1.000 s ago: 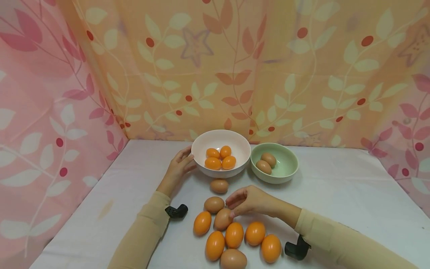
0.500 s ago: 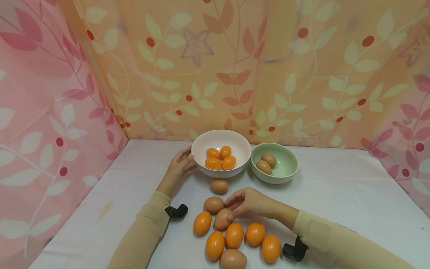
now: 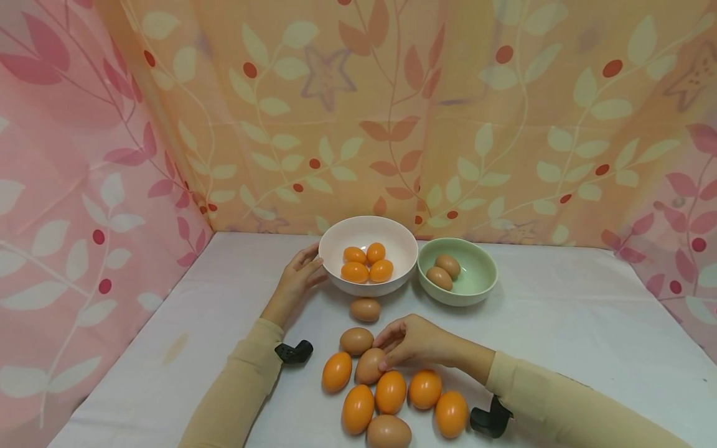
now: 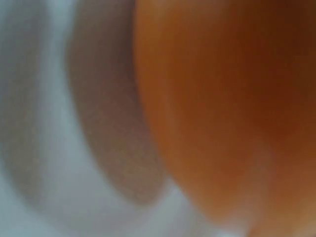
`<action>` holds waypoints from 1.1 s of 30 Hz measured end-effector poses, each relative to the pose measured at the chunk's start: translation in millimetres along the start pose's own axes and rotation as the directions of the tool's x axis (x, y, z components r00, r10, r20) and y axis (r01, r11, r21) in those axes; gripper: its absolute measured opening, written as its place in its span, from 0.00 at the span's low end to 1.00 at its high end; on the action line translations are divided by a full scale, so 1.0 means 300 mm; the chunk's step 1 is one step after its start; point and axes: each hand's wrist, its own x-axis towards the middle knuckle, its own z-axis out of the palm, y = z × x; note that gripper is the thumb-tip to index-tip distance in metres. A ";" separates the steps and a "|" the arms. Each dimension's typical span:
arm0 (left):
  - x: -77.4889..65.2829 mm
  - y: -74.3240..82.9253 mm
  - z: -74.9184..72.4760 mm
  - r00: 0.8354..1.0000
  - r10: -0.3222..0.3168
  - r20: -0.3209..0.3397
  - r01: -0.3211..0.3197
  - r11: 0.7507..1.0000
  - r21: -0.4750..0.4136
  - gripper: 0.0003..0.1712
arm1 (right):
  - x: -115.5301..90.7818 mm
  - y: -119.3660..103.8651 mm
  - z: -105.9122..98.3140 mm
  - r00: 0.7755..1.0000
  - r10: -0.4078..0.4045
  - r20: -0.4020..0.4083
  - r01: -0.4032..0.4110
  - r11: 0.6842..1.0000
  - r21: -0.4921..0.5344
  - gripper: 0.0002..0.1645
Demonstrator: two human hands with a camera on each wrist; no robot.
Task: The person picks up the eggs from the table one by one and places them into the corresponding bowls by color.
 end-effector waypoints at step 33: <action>0.001 -0.003 -0.005 1.000 -0.001 0.013 0.002 1.000 -0.007 0.30 | -0.004 -0.024 0.018 0.999 -0.005 -0.034 0.003 0.998 -0.062 0.19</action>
